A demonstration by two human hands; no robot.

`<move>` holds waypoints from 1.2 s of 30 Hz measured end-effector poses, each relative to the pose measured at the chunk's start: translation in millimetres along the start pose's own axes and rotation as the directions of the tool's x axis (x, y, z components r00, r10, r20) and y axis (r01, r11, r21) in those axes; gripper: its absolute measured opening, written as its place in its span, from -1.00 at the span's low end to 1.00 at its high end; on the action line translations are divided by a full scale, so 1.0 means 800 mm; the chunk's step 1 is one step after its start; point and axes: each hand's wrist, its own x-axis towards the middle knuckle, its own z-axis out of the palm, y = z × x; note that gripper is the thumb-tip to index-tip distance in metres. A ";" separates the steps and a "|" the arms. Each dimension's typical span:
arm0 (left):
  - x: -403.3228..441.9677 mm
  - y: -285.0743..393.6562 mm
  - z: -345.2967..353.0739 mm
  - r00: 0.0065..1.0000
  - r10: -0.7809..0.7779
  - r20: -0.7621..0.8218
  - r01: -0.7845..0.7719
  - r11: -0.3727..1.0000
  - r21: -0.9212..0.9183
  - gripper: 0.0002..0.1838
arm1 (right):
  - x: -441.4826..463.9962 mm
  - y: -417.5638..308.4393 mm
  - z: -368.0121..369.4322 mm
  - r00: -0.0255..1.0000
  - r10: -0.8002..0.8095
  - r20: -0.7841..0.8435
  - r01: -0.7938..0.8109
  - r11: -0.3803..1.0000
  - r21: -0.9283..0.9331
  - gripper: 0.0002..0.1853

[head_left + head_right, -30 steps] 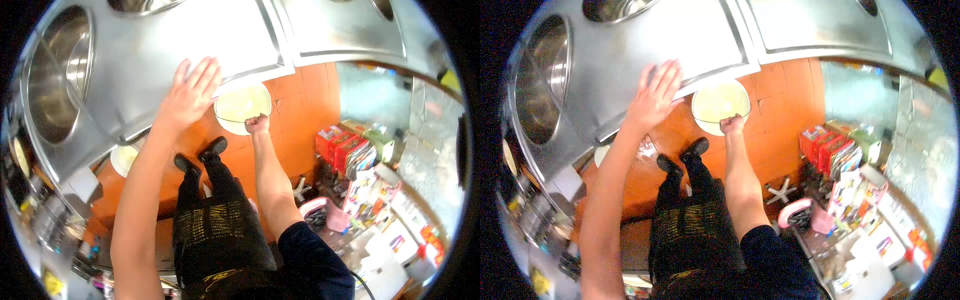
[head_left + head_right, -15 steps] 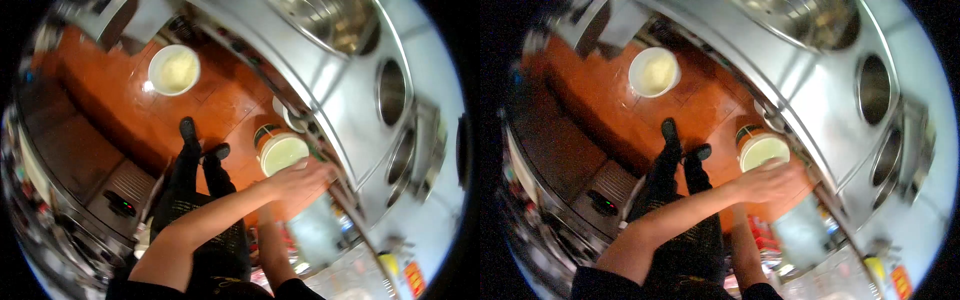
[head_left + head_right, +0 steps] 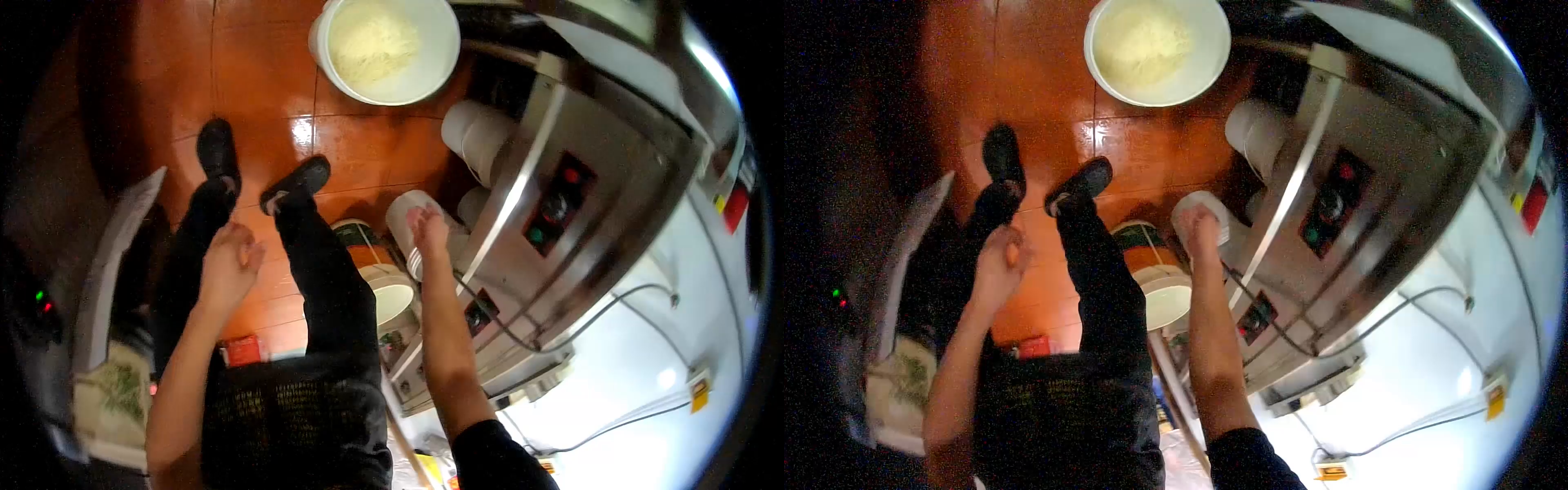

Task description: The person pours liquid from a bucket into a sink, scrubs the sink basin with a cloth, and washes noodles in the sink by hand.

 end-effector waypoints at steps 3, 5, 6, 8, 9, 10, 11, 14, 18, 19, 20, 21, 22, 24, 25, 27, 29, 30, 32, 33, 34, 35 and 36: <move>0.000 -0.033 -0.014 0.998 -0.060 -0.002 0.060 0.998 -0.010 -0.82 | 0.062 -0.061 0.007 0.905 0.277 -0.323 -0.227 0.956 0.184 -0.59; 0.008 -0.020 -0.034 0.983 -0.172 0.067 0.177 0.981 -0.077 -0.80 | 0.118 -0.069 -0.004 0.893 0.235 -0.383 -0.137 0.954 0.267 -0.53; 0.009 -0.014 -0.036 0.989 -0.149 0.024 0.151 0.972 -0.183 -0.79 | 0.144 -0.071 -0.019 0.908 0.222 -0.355 -0.084 0.927 0.364 -0.51; 0.018 0.009 -0.050 0.985 -0.167 0.029 0.168 0.942 -0.290 -0.79 | 0.172 -0.081 -0.027 0.897 0.238 -0.373 -0.024 0.868 0.496 -0.49; 0.016 0.010 -0.050 0.986 -0.163 0.019 0.162 0.948 -0.273 -0.78 | 0.173 -0.101 -0.008 0.872 0.270 -0.407 -0.009 0.842 0.539 -0.49; 0.015 0.013 -0.056 0.976 -0.201 0.089 0.217 0.944 -0.250 -0.78 | 0.183 -0.113 0.002 0.847 0.301 -0.438 0.012 0.812 0.583 -0.49; 0.012 0.013 -0.062 0.960 -0.237 0.152 0.266 0.938 -0.223 -0.78 | 0.219 -0.104 -0.016 0.899 0.271 -0.344 0.045 0.724 0.688 -0.48; 0.031 0.018 -0.080 0.964 0.013 0.267 0.042 0.979 -0.198 -0.69 | 0.303 -0.080 -0.069 0.970 0.148 -0.192 0.105 0.457 0.883 -0.47; 0.058 0.034 -0.087 0.956 0.090 0.278 -0.008 0.959 -0.284 -0.69 | 0.320 -0.114 -0.055 0.932 0.200 -0.302 0.224 0.338 0.914 -0.49; 0.058 0.034 -0.086 0.960 0.020 0.280 0.062 0.958 -0.280 -0.69 | 0.321 -0.121 -0.057 0.911 0.250 -0.329 0.240 0.329 0.913 -0.49; 0.057 0.032 -0.084 0.959 -0.050 0.279 0.129 0.953 -0.272 -0.68 | 0.318 -0.127 -0.059 0.916 0.277 -0.291 0.219 0.266 0.939 -0.50; 0.055 0.030 -0.082 0.955 -0.115 0.274 0.191 0.945 -0.267 -0.67 | 0.313 -0.136 -0.061 0.922 0.295 -0.251 0.198 0.198 0.960 -0.51; 0.055 0.031 -0.076 0.964 -0.109 0.244 0.178 0.943 -0.280 -0.68 | 0.310 -0.143 -0.066 0.903 0.342 -0.260 0.233 0.118 0.965 -0.51; 0.056 0.016 -0.072 0.961 -0.058 0.269 0.135 0.951 -0.277 -0.69 | 0.307 -0.141 -0.069 0.830 0.469 -0.301 0.370 -0.061 0.927 -0.51; 0.052 0.014 -0.073 0.962 -0.043 0.270 0.118 0.956 -0.267 -0.69 | 0.306 -0.136 -0.058 0.772 0.559 -0.303 0.451 -0.147 0.880 -0.51; 0.046 0.013 -0.061 0.959 -0.178 0.219 0.238 0.927 -0.289 -0.76 | 0.285 -0.141 -0.037 0.853 0.476 -0.213 0.221 0.039 0.974 -0.53; 0.039 0.015 -0.046 0.933 -0.304 0.194 0.354 0.876 -0.329 -0.82 | 0.288 -0.123 -0.065 0.925 0.358 -0.125 0.017 0.291 0.957 -0.56; 0.043 0.015 -0.043 0.950 -0.261 0.172 0.301 0.913 -0.277 -0.84 | 0.273 -0.119 -0.055 0.923 0.385 -0.008 -0.065 0.176 0.982 -0.61; 0.047 0.019 -0.034 0.950 -0.261 0.168 0.301 0.909 -0.288 -0.86 | 0.247 -0.112 -0.025 0.937 0.350 -0.027 -0.059 0.232 0.971 -0.56; 0.047 0.019 -0.029 0.950 -0.264 0.167 0.304 0.908 -0.288 -0.87 | 0.232 -0.104 -0.010 0.941 0.336 -0.036 -0.055 0.258 0.965 -0.53; 0.045 0.013 -0.023 0.949 -0.278 0.151 0.313 0.898 -0.310 -0.89 | 0.216 -0.093 0.005 0.953 0.299 -0.043 -0.043 0.275 0.960 -0.54; 0.043 0.009 -0.018 0.948 -0.269 0.171 0.311 0.898 -0.313 -0.89 | 0.202 -0.085 0.018 0.966 0.257 -0.043 -0.034 0.288 0.957 -0.55; 0.045 0.004 -0.015 0.948 -0.258 0.188 0.307 0.899 -0.313 -0.90 | 0.187 -0.077 0.029 0.966 0.259 0.020 -0.091 0.267 0.959 -0.56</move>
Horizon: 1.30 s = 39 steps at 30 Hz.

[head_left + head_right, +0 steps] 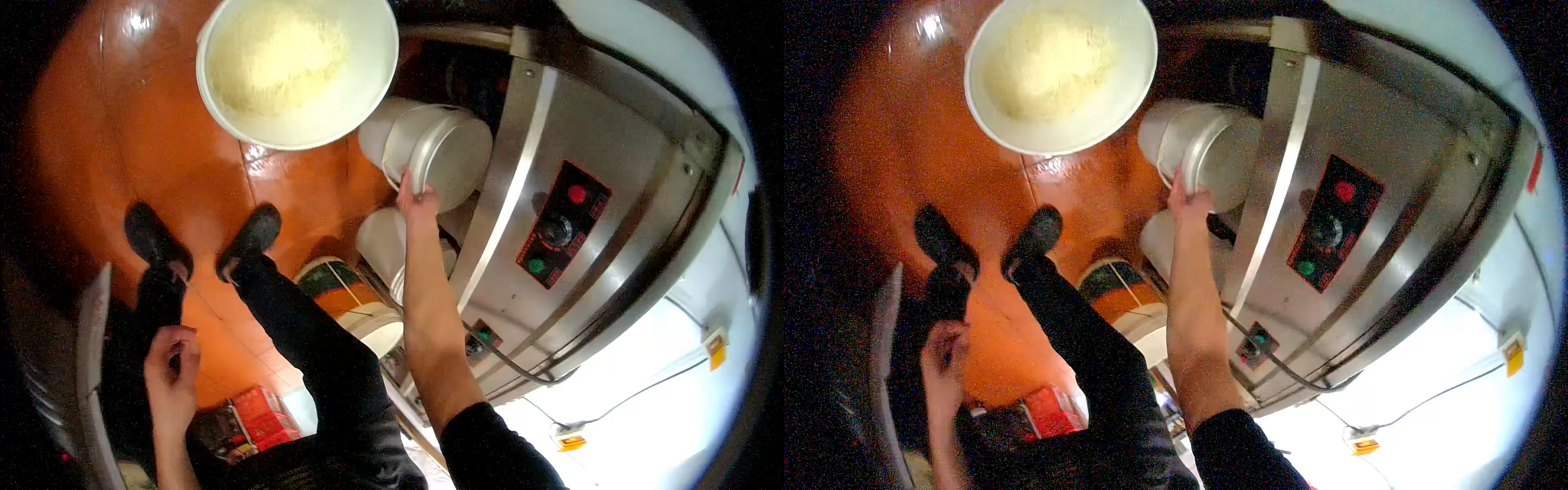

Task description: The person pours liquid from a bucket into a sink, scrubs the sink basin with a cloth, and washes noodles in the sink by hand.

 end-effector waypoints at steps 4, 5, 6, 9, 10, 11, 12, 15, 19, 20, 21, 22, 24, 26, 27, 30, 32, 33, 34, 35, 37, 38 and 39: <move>0.008 -0.003 0.011 0.998 0.053 0.042 -0.052 0.998 -0.027 -0.85 | -0.050 0.069 -0.027 0.986 -0.162 0.042 0.167 0.966 -0.198 -0.56; 0.007 -0.002 0.015 0.999 0.042 0.007 -0.041 0.997 -0.059 -0.82 | -0.073 0.079 -0.021 0.992 -0.115 0.047 0.119 0.986 -0.120 -0.58; 0.012 -0.002 0.018 0.999 0.035 -0.025 -0.038 0.995 -0.092 -0.79 | -0.092 0.089 -0.017 0.996 -0.071 0.059 0.074 0.997 -0.039 -0.59; 0.022 0.008 0.016 0.998 0.054 -0.022 -0.057 0.986 -0.154 -0.65 | -0.087 0.122 -0.066 0.977 -0.029 0.211 0.060 0.988 -0.143 -0.64; 0.033 0.009 0.018 0.998 0.042 -0.040 -0.048 0.986 -0.157 -0.63 | -0.093 0.135 -0.070 0.987 0.002 0.159 0.016 0.994 -0.113 -0.66; 0.036 0.023 0.019 0.998 0.024 -0.056 -0.032 0.987 -0.157 -0.61 | -0.113 0.147 -0.070 0.994 0.098 -0.044 -0.097 0.995 0.030 -0.68; 0.042 0.043 0.019 0.996 -0.015 -0.093 0.000 0.988 -0.158 -0.58 | -0.134 0.161 -0.076 0.995 0.092 0.031 -0.092 0.996 -0.019 -0.66; 0.090 0.081 0.010 0.982 0.064 -0.179 -0.098 0.978 -0.184 -0.45 | -0.193 0.200 -0.071 0.995 0.094 -0.017 -0.094 0.995 0.042 -0.68; 0.162 0.144 0.009 0.972 0.078 -0.223 -0.100 0.991 -0.088 -0.10 | -0.220 0.237 -0.143 0.966 0.237 0.103 -0.247 0.963 0.104 -0.60; 0.187 0.154 0.005 0.972 0.113 -0.208 -0.129 0.990 -0.062 -0.09 | -0.234 0.249 -0.151 0.968 0.230 0.097 -0.236 0.970 0.055 -0.59; 0.212 0.162 0.000 0.971 0.144 -0.189 -0.154 0.987 -0.040 -0.07 | -0.250 0.260 -0.159 0.971 0.221 0.089 -0.222 0.975 0.003 -0.57; 0.229 0.173 0.000 0.971 0.173 -0.166 -0.179 0.984 -0.021 -0.05 | -0.262 0.271 -0.171 0.969 0.223 0.107 -0.217 0.974 -0.069 -0.55; 0.241 0.209 0.016 0.972 0.182 -0.150 -0.189 0.981 -0.032 -0.09 | -0.273 0.305 -0.213 0.960 0.238 0.146 -0.216 0.964 -0.152 -0.51; 0.257 0.224 0.028 0.978 0.190 -0.090 -0.194 0.980 -0.043 -0.15 | -0.280 0.334 -0.249 0.955 0.273 0.116 -0.244 0.945 -0.215 -0.48; 0.267 0.226 0.030 0.980 0.195 -0.040 -0.196 0.979 -0.049 -0.19 | -0.287 0.341 -0.258 0.955 0.290 0.067 -0.263 0.928 -0.265 -0.48; 0.306 0.211 0.041 0.959 0.283 0.016 -0.282 0.957 -0.065 -0.31 | -0.306 0.326 -0.269 0.925 0.369 0.094 -0.317 0.882 -0.350 -0.45; 0.330 0.207 0.034 0.983 0.181 -0.007 -0.181 0.982 -0.061 -0.33 | -0.310 0.338 -0.296 0.921 0.380 0.086 -0.322 0.866 -0.382 -0.38; 0.336 0.196 0.039 0.966 0.258 -0.018 -0.259 0.963 -0.073 -0.33 | -0.302 0.350 -0.320 0.909 0.398 0.126 -0.320 0.857 -0.403 -0.38; 0.316 0.204 0.059 0.941 0.336 -0.033 -0.337 0.938 -0.084 -0.32 | -0.294 0.362 -0.342 0.892 0.418 0.169 -0.316 0.847 -0.427 -0.37; 0.303 0.204 0.073 0.910 0.410 -0.057 -0.413 0.906 -0.092 -0.32 | -0.293 0.365 -0.349 0.891 0.416 0.181 -0.303 0.842 -0.447 -0.37; 0.307 0.190 0.091 0.932 0.362 -0.017 -0.361 0.925 -0.118 -0.29 | -0.296 0.370 -0.356 0.908 0.381 0.176 -0.259 0.838 -0.480 -0.39; 0.308 0.188 0.106 0.940 0.341 0.006 -0.337 0.932 -0.134 -0.28 | -0.299 0.367 -0.348 0.925 0.344 0.161 -0.226 0.839 -0.495 -0.41; 0.310 0.184 0.128 0.936 0.352 0.002 -0.348 0.925 -0.153 -0.32 | -0.302 0.360 -0.340 0.918 0.378 0.119 -0.270 0.816 -0.511 -0.41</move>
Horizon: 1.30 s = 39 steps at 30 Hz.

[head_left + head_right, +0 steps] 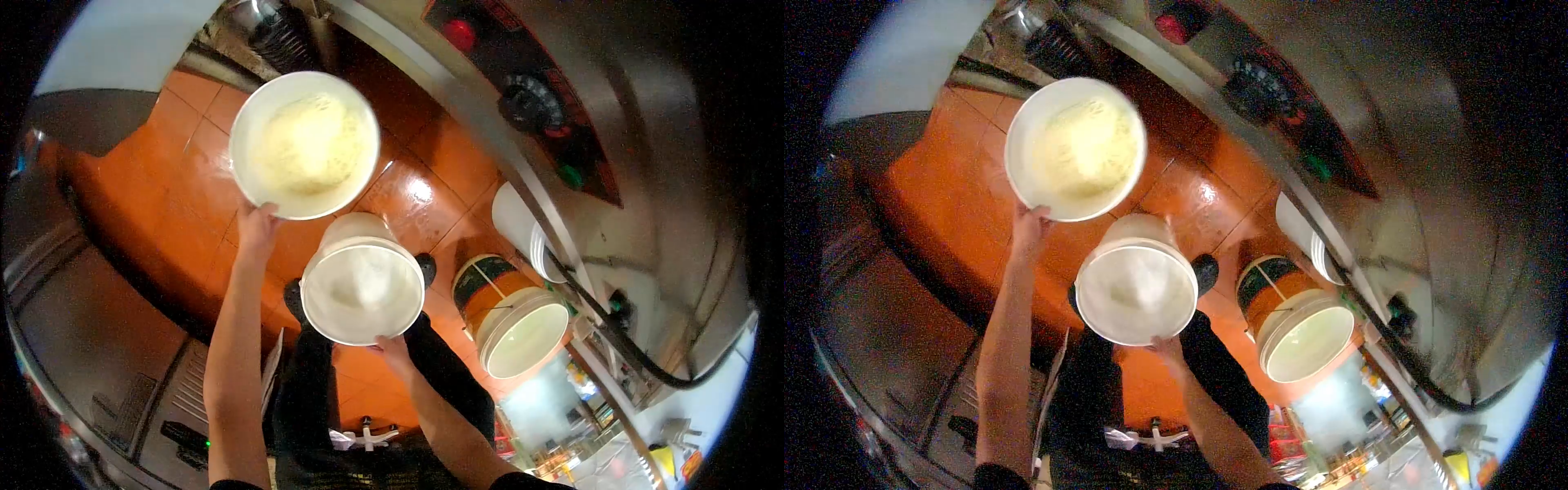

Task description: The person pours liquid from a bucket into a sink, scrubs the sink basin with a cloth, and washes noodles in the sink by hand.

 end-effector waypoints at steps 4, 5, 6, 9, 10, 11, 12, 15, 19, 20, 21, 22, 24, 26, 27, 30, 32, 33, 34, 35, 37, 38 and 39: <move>-0.006 -0.013 0.120 1.000 0.022 -0.004 -0.022 0.990 -0.136 -0.28 | -0.014 -0.042 0.021 0.994 0.108 0.008 -0.108 0.994 0.008 -0.44; 0.007 -0.022 0.145 0.999 0.021 0.031 -0.016 0.989 -0.148 -0.21 | -0.014 -0.041 0.019 0.993 0.115 0.034 -0.116 0.993 0.025 -0.45; 0.027 -0.040 0.165 0.997 0.019 0.073 0.001 0.965 -0.261 -0.17 | -0.011 -0.039 0.017 0.994 0.108 0.020 -0.108 0.993 0.041 -0.45; 0.079 -0.044 0.233 0.999 0.029 -0.028 -0.032 0.996 -0.080 -0.22 | -0.011 -0.033 0.013 0.990 0.141 0.006 -0.141 0.986 0.084 -0.47; 0.087 -0.030 0.246 0.994 0.075 0.085 -0.062 0.987 -0.147 -0.23 | -0.016 -0.041 0.016 0.991 0.134 -0.013 -0.133 0.988 0.074 -0.47; 0.085 -0.012 0.244 0.971 0.036 0.238 0.002 0.987 -0.159 -0.30 | -0.021 -0.057 0.028 0.991 0.127 -0.030 -0.125 0.990 0.069 -0.46; 0.082 0.017 0.236 0.961 -0.019 0.275 0.020 1.000 0.000 -0.32 | -0.028 -0.063 0.035 0.992 0.119 -0.046 -0.116 0.991 0.064 -0.45; 0.069 0.061 0.171 0.928 -0.171 0.332 0.010 0.899 0.437 -0.36 | 0.000 -0.016 -0.005 0.982 0.071 -0.173 -0.071 0.997 0.007 -0.35; 0.037 -0.025 0.010 0.936 -0.311 0.165 0.063 0.610 0.790 -0.32 | -0.008 -0.118 0.014 0.900 -0.287 -0.328 0.229 0.952 -0.204 -0.25; 0.008 -0.070 -0.025 0.911 -0.374 0.176 0.124 0.654 0.746 -0.32 | -0.003 -0.148 0.009 0.866 -0.479 -0.143 0.424 0.856 -0.297 -0.33; -0.020 -0.115 -0.059 0.881 -0.435 0.186 0.191 0.687 0.701 -0.31 | -0.014 -0.191 0.025 0.901 -0.429 -0.069 0.401 0.883 -0.244 -0.30; -0.017 -0.209 -0.104 0.827 -0.557 0.069 0.128 0.308 0.943 -0.27 | 0.022 -0.192 -0.005 0.959 -0.274 -0.076 0.255 0.946 -0.202 -0.42; -0.097 -0.200 -0.105 0.823 -0.567 0.032 0.405 0.625 0.667 -0.24 | 0.047 -0.197 -0.023 0.989 -0.087 0.121 0.073 0.990 0.117 -0.39; -0.162 -0.194 -0.110 0.795 -0.605 -0.042 0.593 0.761 0.264 -0.26 | 0.019 -0.209 0.001 0.995 -0.008 -0.095 0.010 1.000 0.021 -0.36; -0.186 -0.198 -0.113 0.855 -0.518 -0.021 0.489 0.793 0.363 -0.29 | 0.005 -0.216 0.017 0.980 0.014 -0.197 -0.019 1.000 -0.023 -0.34; -0.241 -0.148 -0.096 0.926 -0.377 0.000 0.241 0.593 0.768 -0.47 | -0.008 -0.158 -0.017 0.952 -0.290 -0.097 -0.123 -0.075 -0.990 -0.32; -0.266 -0.148 -0.092 0.940 -0.341 -0.021 0.223 0.566 0.794 -0.52 | -0.089 -0.143 0.076 0.608 -0.752 0.256 0.238 -0.135 -0.962 -0.42; -0.270 -0.142 -0.086 0.949 -0.315 0.005 0.190 0.586 0.788 -0.55 | -0.128 -0.155 0.121 0.721 -0.561 0.407 0.292 -0.286 -0.913 -0.42; -0.271 -0.139 -0.083 0.948 -0.315 0.034 0.161 0.570 0.806 -0.55 | -0.147 -0.141 0.133 0.839 -0.364 0.405 0.419 -0.043 -0.907 -0.42; -0.271 -0.137 -0.083 0.948 -0.312 0.057 0.134 0.556 0.820 -0.56 | -0.182 -0.184 0.212 0.794 -0.090 0.601 0.594 -0.096 -0.799 -0.45; -0.276 -0.148 -0.089 0.968 -0.249 0.040 0.144 0.676 0.722 -0.56 | -0.181 -0.166 0.201 0.926 -0.005 0.377 0.359 -0.293 -0.886 -0.47; -0.284 -0.166 -0.096 0.983 -0.186 -0.003 0.151 0.794 0.589 -0.56 | -0.172 -0.161 0.202 0.964 0.011 0.264 0.246 -0.400 -0.883 -0.48; -0.297 -0.176 -0.104 0.991 -0.124 -0.057 0.136 0.887 0.441 -0.56 | -0.163 -0.177 0.211 0.969 0.020 0.246 0.234 -0.391 -0.890 -0.48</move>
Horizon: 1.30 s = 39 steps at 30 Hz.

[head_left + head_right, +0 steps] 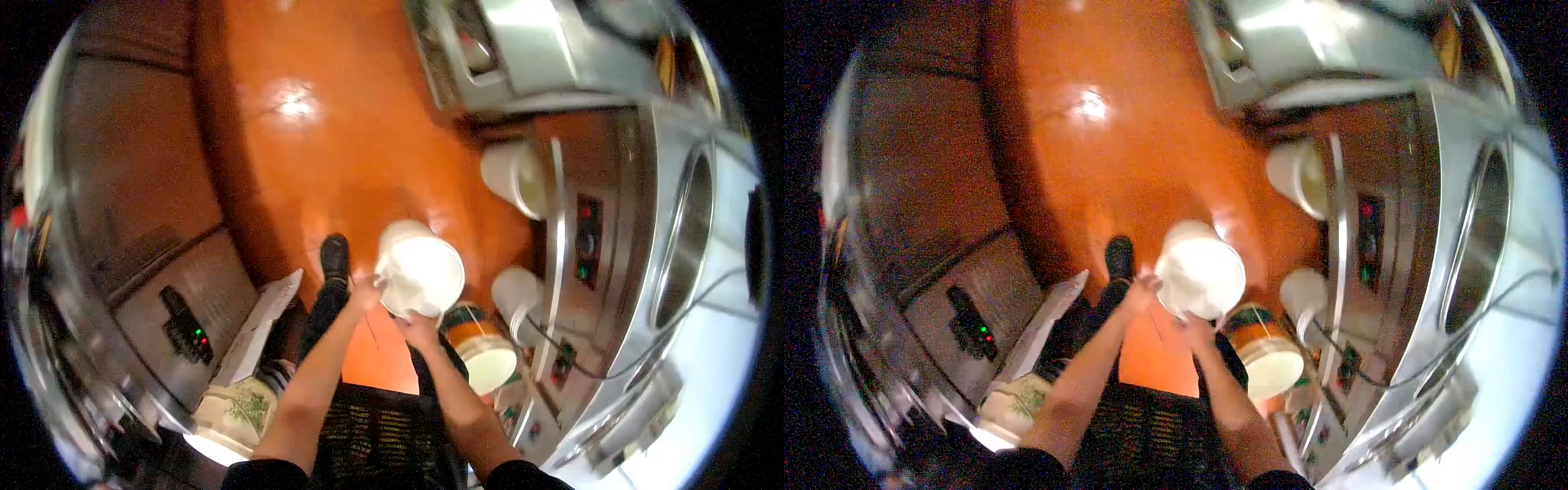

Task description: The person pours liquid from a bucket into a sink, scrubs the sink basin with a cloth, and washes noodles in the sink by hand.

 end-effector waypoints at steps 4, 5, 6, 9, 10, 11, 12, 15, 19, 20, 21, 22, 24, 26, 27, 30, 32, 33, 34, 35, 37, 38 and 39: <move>-0.129 0.081 -0.090 0.951 -0.266 -0.160 0.238 0.956 -0.173 -0.57 | 0.055 0.046 -0.025 0.979 0.192 0.066 -0.191 0.769 0.610 -0.58; -0.159 0.072 -0.100 0.966 -0.192 -0.172 0.157 0.967 -0.199 -0.55 | 0.043 -0.010 -0.062 0.940 0.327 0.103 -0.322 0.742 0.588 -0.63; -0.179 0.065 -0.100 0.959 -0.189 -0.212 0.125 0.950 -0.286 -0.56 | 0.098 0.041 0.005 0.966 0.222 -0.135 -0.014 0.563 0.827 -0.73; -0.261 0.088 -0.145 0.948 -0.268 -0.170 0.143 0.838 -0.526 -0.64 | 0.011 -0.116 -0.093 0.914 0.400 0.067 -0.245 0.413 0.877 -0.79; -0.285 0.098 -0.165 0.943 -0.241 -0.230 0.044 0.775 -0.630 -0.70 | 0.044 -0.052 -0.060 0.966 0.253 -0.051 -0.140 0.681 0.719 -0.80; -0.299 0.099 -0.169 0.940 -0.207 -0.271 -0.051 0.702 -0.710 -0.76 | 0.012 -0.061 -0.079 0.985 0.151 -0.088 -0.080 0.836 0.543 -0.73; -0.304 0.076 -0.165 0.948 -0.212 -0.237 -0.014 0.718 -0.696 -0.78 | -0.021 -0.074 -0.100 0.991 0.048 -0.124 -0.003 0.941 0.338 -0.63; -0.346 0.146 -0.231 0.948 -0.225 -0.227 -0.021 0.666 -0.746 -0.73 | -0.201 -0.267 -0.237 0.994 -0.080 -0.074 0.059 0.964 -0.260 -0.53; -0.376 0.264 -0.314 0.937 -0.176 -0.303 -0.146 0.590 -0.794 -0.81 | -0.263 -0.412 -0.313 0.986 -0.091 -0.137 0.088 0.996 -0.025 -0.49; -0.368 0.265 -0.328 0.946 -0.167 -0.279 -0.125 0.604 -0.787 -0.80 | -0.271 -0.439 -0.336 0.992 -0.041 -0.121 0.062 0.982 0.176 -0.48; -0.356 0.266 -0.348 0.949 -0.167 -0.269 -0.114 0.611 -0.783 -0.80 | -0.277 -0.466 -0.357 0.997 -0.014 -0.081 0.042 0.933 0.359 -0.46; -0.357 0.282 -0.373 0.962 -0.181 -0.203 -0.065 0.570 -0.819 -0.78 | -0.293 -0.487 -0.377 0.992 -0.055 -0.112 0.106 0.846 0.523 -0.47; -0.357 0.316 -0.422 0.981 -0.154 -0.121 -0.020 0.536 -0.844 -0.75 | -0.328 -0.546 -0.411 0.980 -0.073 -0.185 0.178 0.737 0.652 -0.54; -0.353 0.365 -0.477 0.980 -0.123 -0.155 -0.069 0.522 -0.850 -0.75 | -0.331 -0.602 -0.457 0.986 -0.128 -0.103 0.161 0.630 0.760 -0.57; -0.359 0.396 -0.505 0.975 -0.120 -0.190 -0.107 0.494 -0.863 -0.78 | -0.311 -0.617 -0.469 0.976 -0.197 -0.095 0.202 0.647 0.735 -0.58; -0.333 0.424 -0.587 0.974 -0.098 -0.202 -0.124 0.516 -0.848 -0.77 | -0.316 -0.720 -0.517 0.931 -0.331 -0.155 0.343 0.642 0.686 -0.60; -0.309 0.423 -0.635 0.963 -0.093 -0.252 -0.159 0.559 -0.814 -0.75 | -0.280 -0.764 -0.563 0.907 -0.403 -0.120 0.354 0.577 0.736 -0.60; -0.295 0.421 -0.662 0.957 -0.073 -0.280 -0.188 0.578 -0.794 -0.74 | -0.264 -0.785 -0.583 0.905 -0.416 -0.089 0.321 0.532 0.783 -0.60; -0.304 0.439 -0.686 0.941 -0.112 -0.320 -0.186 0.616 -0.765 -0.75 | -0.246 -0.813 -0.608 0.902 -0.428 -0.057 0.283 0.486 0.827 -0.60; -0.297 0.442 -0.708 0.933 -0.170 -0.316 -0.141 0.635 -0.760 -0.75 | -0.228 -0.842 -0.633 0.899 -0.437 -0.021 0.234 0.440 0.867 -0.61; -0.301 0.432 -0.723 0.911 -0.308 -0.273 -0.012 0.643 -0.766 -0.75 | -0.183 -0.891 -0.672 0.883 -0.465 -0.061 0.300 0.462 0.835 -0.63; -0.305 0.427 -0.728 0.904 -0.292 -0.313 -0.018 0.705 -0.709 -0.75 | -0.152 -0.907 -0.687 0.884 -0.457 -0.093 0.336 0.486 0.807 -0.64; -0.299 0.431 -0.735 0.901 -0.261 -0.345 -0.029 0.759 -0.650 -0.74 | -0.147 -0.939 -0.721 0.885 -0.461 -0.060 0.304 0.477 0.824 -0.65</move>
